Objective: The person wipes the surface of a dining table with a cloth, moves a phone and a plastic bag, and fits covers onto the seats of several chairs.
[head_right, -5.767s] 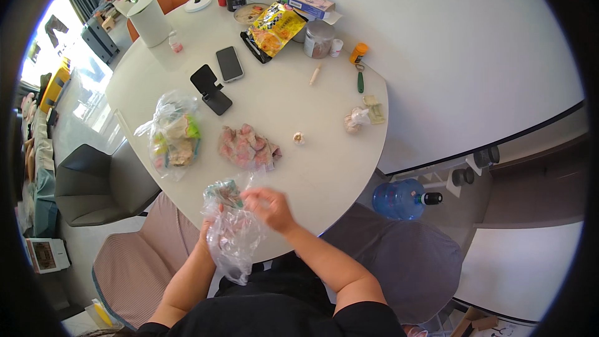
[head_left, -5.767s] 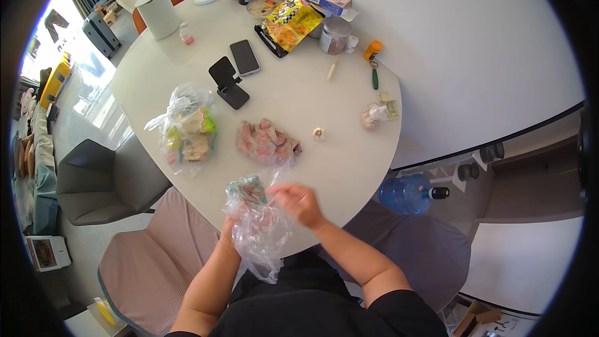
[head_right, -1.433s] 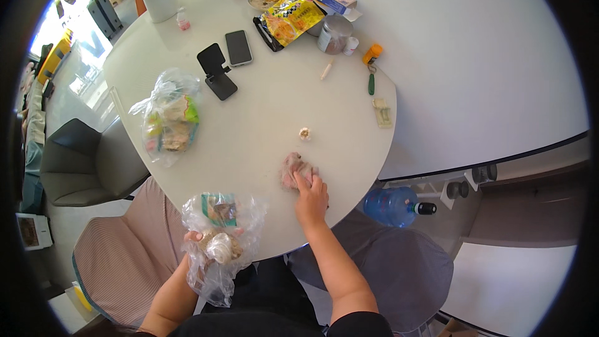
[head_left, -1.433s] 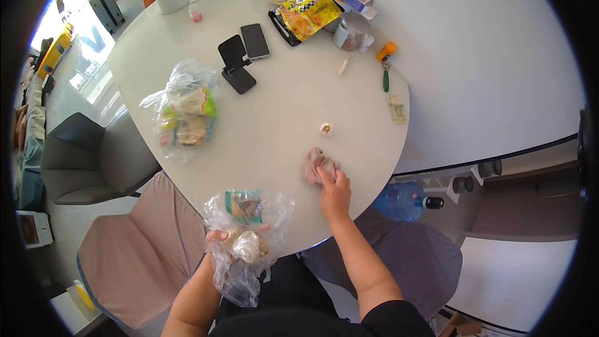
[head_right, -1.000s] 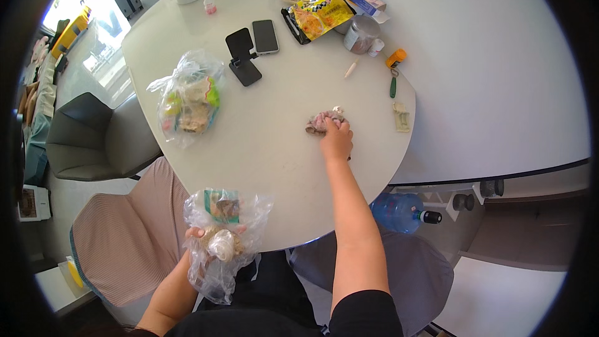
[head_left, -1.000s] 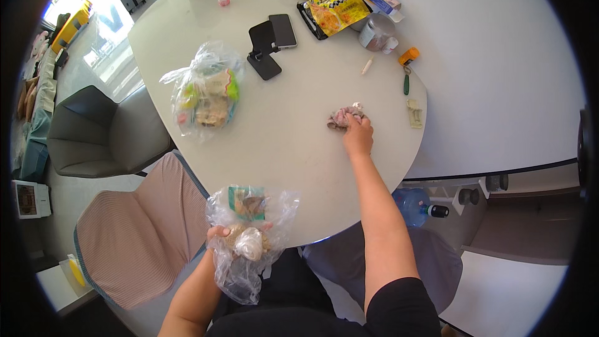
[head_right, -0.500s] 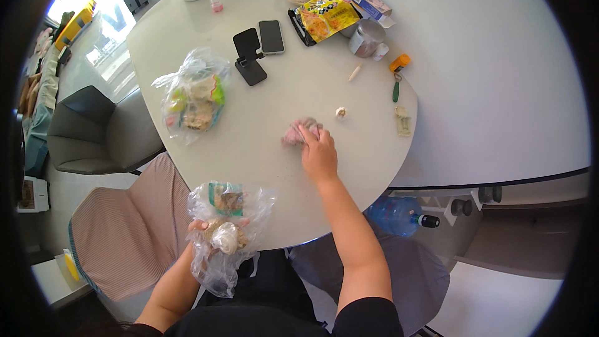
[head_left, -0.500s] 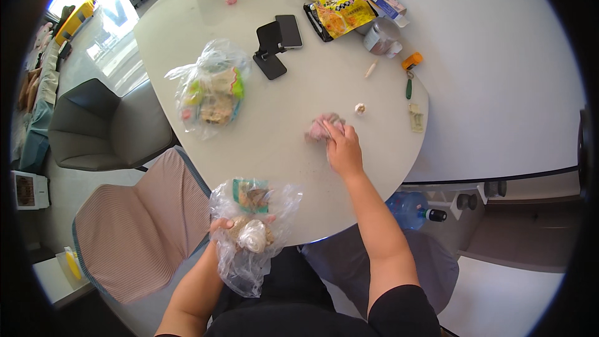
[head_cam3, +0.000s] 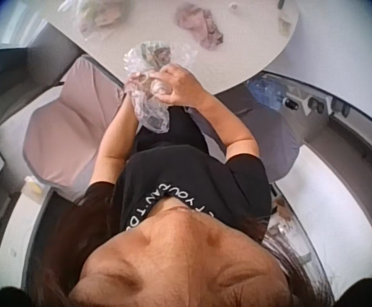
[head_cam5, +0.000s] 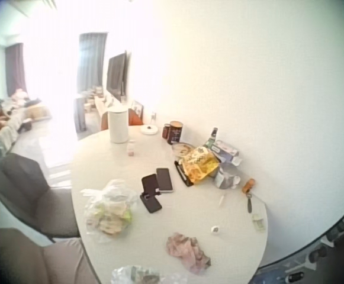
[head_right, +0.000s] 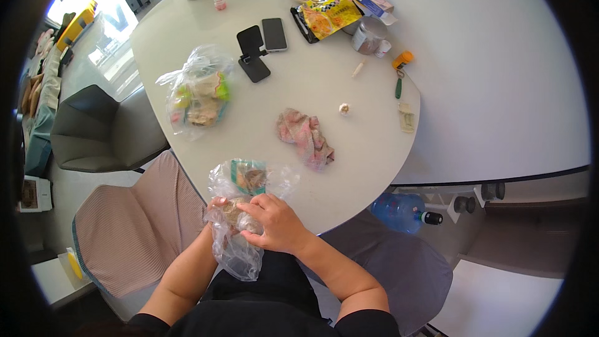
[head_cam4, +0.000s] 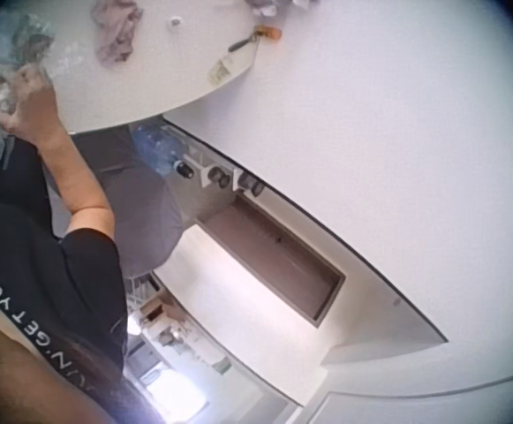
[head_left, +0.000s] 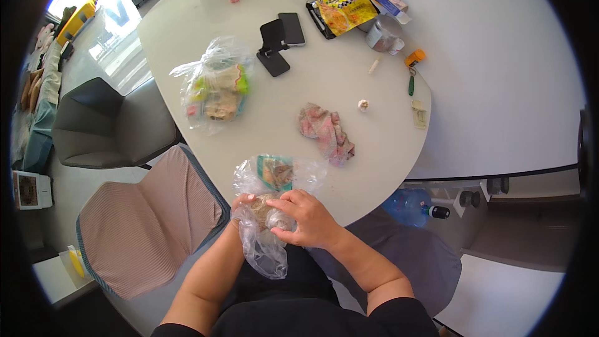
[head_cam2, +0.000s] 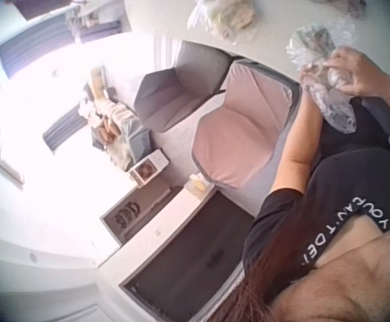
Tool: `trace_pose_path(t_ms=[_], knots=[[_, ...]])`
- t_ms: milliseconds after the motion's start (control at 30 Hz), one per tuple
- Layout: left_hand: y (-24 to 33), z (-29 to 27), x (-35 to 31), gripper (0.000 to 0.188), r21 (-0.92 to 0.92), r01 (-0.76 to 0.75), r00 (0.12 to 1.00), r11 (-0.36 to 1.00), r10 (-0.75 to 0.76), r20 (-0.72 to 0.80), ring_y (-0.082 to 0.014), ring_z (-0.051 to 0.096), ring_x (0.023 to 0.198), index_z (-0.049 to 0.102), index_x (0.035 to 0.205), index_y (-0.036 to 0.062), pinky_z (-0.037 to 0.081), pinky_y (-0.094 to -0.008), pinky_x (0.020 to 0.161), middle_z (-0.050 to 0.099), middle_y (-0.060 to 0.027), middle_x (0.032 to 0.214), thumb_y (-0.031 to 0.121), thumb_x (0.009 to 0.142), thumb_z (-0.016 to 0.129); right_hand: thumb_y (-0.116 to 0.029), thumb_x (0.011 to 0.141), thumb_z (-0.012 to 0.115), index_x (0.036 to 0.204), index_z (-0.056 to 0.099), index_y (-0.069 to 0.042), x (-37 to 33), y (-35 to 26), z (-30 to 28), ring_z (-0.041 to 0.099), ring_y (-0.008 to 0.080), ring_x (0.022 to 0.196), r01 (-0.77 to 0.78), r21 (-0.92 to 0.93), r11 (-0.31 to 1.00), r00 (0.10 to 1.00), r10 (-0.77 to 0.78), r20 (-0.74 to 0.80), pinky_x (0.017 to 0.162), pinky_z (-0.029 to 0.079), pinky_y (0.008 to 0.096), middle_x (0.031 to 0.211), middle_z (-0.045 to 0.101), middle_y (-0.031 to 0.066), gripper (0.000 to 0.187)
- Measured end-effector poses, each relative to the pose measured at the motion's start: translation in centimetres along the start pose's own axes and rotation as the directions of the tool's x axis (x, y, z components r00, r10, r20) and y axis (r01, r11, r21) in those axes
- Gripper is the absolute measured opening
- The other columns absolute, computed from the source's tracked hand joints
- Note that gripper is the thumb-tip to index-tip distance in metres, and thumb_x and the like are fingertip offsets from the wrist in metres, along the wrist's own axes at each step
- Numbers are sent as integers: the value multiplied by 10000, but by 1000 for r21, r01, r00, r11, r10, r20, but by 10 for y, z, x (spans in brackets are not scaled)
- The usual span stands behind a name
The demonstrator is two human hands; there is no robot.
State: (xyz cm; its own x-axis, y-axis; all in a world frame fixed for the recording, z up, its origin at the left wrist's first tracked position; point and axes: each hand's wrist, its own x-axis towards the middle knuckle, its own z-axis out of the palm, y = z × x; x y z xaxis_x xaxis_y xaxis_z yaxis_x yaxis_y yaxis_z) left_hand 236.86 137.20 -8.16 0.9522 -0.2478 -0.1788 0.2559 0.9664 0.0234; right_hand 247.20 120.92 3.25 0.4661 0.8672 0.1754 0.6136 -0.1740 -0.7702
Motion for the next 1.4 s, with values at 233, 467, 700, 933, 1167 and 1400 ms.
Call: trace_pose_path(t_ms=[233, 467, 700, 933, 1167, 1400], knots=[[-13, 4, 29, 946, -63, 45, 998, 997, -47, -38, -487, 404, 1239, 180, 1433, -47, 379, -609, 982, 265, -374, 1414, 286, 678, 642, 14, 666, 609, 1032, 650, -96, -20, 14, -18, 582, 234, 772, -92, 126, 988, 973, 116, -199, 696, 494, 315, 891, 589, 83, 384], [-12, 16, 48, 941, -22, 24, 998, 999, -25, -64, -472, 333, 1294, 205, 1434, -26, 350, -652, 976, 311, -314, 1408, 327, 685, 653, 38, 775, 553, 1055, 623, 20, -30, 117, -130, 576, 75, 771, -229, 581, 781, 557, 595, -580, 683, 478, 211, 903, 623, 48, 289], [-15, 24, 52, 920, 26, -23, 997, 999, 25, -67, -444, 294, 1329, 243, 1421, -18, 371, -680, 927, 348, -257, 1396, 342, 683, 660, -68, 798, 593, 1085, 629, -16, -38, 271, -170, 596, 221, 949, -558, 43, 829, 435, 336, -836, 853, 471, 342, 1052, 640, 97, 294], [-11, 18, 29, 907, 47, -28, 995, 998, 32, -94, -452, 338, 1304, 253, 1417, -27, 356, -677, 946, 397, -272, 1369, 339, 688, 651, -333, 796, 705, 1194, 607, -103, 31, 191, -73, 507, 293, 1136, -303, -444, 843, 885, 76, -460, 962, 409, 412, 1208, 571, 121, 470], [-10, 16, -9, 900, 58, -114, 989, 992, 119, -90, -438, 288, 1340, 257, 1414, -34, 337, -682, 955, 368, -253, 1397, 357, 700, 639, -132, 725, 655, 1138, 625, -101, 36, 195, -17, 544, 327, 1041, -253, -350, 902, 908, 97, -408, 906, 457, 424, 1105, 589, 125, 415], [-11, 12, -45, 876, 51, -135, 985, 990, 139, -104, -449, 288, 1340, 251, 1429, -3, 333, -695, 956, 340, -212, 1431, 327, 716, 639, -232, 767, 637, 1153, 598, -173, 115, 236, -76, 537, 305, 981, -444, -440, 781, 863, 240, -444, 834, 469, 420, 1060, 561, 96, 393]])
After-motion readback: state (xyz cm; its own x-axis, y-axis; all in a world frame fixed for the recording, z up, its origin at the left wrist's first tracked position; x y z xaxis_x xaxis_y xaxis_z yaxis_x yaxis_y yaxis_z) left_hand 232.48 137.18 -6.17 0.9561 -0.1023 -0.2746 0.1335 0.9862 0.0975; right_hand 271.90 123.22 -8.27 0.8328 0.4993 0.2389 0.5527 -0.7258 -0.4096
